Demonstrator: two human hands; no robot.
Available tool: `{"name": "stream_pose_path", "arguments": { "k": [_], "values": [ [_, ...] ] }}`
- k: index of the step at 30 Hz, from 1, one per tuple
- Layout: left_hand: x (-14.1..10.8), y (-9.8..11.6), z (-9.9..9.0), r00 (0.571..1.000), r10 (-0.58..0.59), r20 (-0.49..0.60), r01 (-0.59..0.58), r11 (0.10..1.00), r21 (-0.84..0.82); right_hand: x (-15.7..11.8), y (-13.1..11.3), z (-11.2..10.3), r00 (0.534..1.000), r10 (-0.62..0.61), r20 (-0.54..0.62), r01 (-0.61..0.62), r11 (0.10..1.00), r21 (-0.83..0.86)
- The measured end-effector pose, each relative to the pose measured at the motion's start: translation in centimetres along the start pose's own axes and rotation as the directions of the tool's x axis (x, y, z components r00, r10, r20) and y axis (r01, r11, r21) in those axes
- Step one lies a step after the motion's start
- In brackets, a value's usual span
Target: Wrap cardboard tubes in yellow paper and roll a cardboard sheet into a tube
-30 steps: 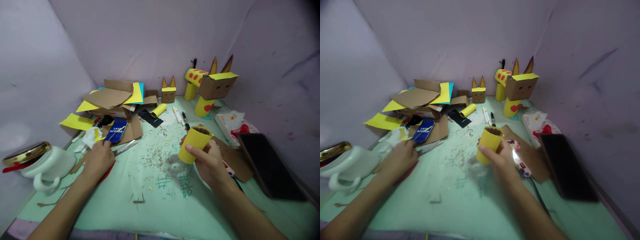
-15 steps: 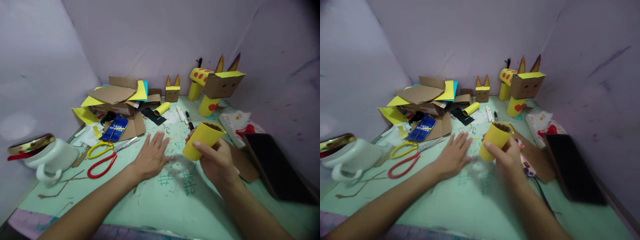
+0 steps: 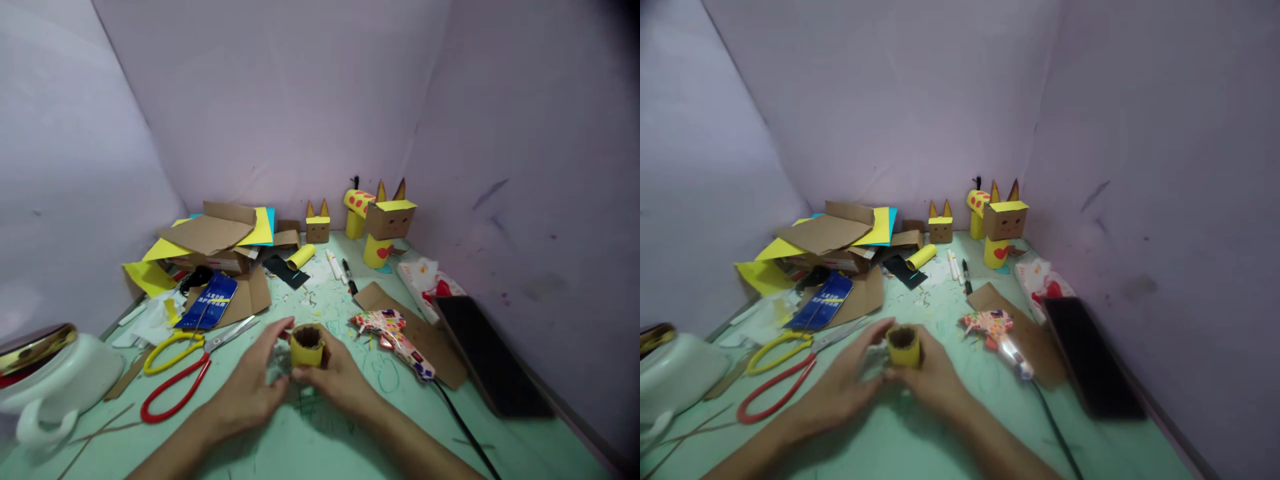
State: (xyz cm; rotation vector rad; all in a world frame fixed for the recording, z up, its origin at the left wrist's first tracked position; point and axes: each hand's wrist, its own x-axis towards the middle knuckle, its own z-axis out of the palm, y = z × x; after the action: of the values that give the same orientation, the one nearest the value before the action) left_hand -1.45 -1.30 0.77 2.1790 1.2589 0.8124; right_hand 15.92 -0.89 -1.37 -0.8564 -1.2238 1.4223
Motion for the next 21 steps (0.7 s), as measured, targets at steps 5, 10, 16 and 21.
{"name": "stream_pose_path", "arguments": {
  "k": [5,10,16,21],
  "values": [
    [0.7,-0.4,3.3,0.998,-0.03,0.049,0.034,0.994,-0.101,-0.7,-1.2,-1.1,0.988,0.039,0.148,-0.027,0.996,-0.079],
    [0.3,-0.3,4.1,0.993,-0.114,0.021,0.116,0.974,-0.195,3.3,-7.5,-4.2,0.974,0.226,0.031,-0.197,0.9,-0.388],
    [0.6,-0.8,3.7,0.98,-0.196,-0.021,0.183,0.945,-0.27,17.4,-7.1,-2.6,0.882,0.31,-0.354,-0.457,0.749,-0.481],
    [0.5,-3.3,5.0,0.884,-0.446,-0.138,0.371,0.851,-0.373,23.9,-3.2,-0.2,0.795,0.193,-0.575,-0.554,0.614,-0.561]
  ]
}}
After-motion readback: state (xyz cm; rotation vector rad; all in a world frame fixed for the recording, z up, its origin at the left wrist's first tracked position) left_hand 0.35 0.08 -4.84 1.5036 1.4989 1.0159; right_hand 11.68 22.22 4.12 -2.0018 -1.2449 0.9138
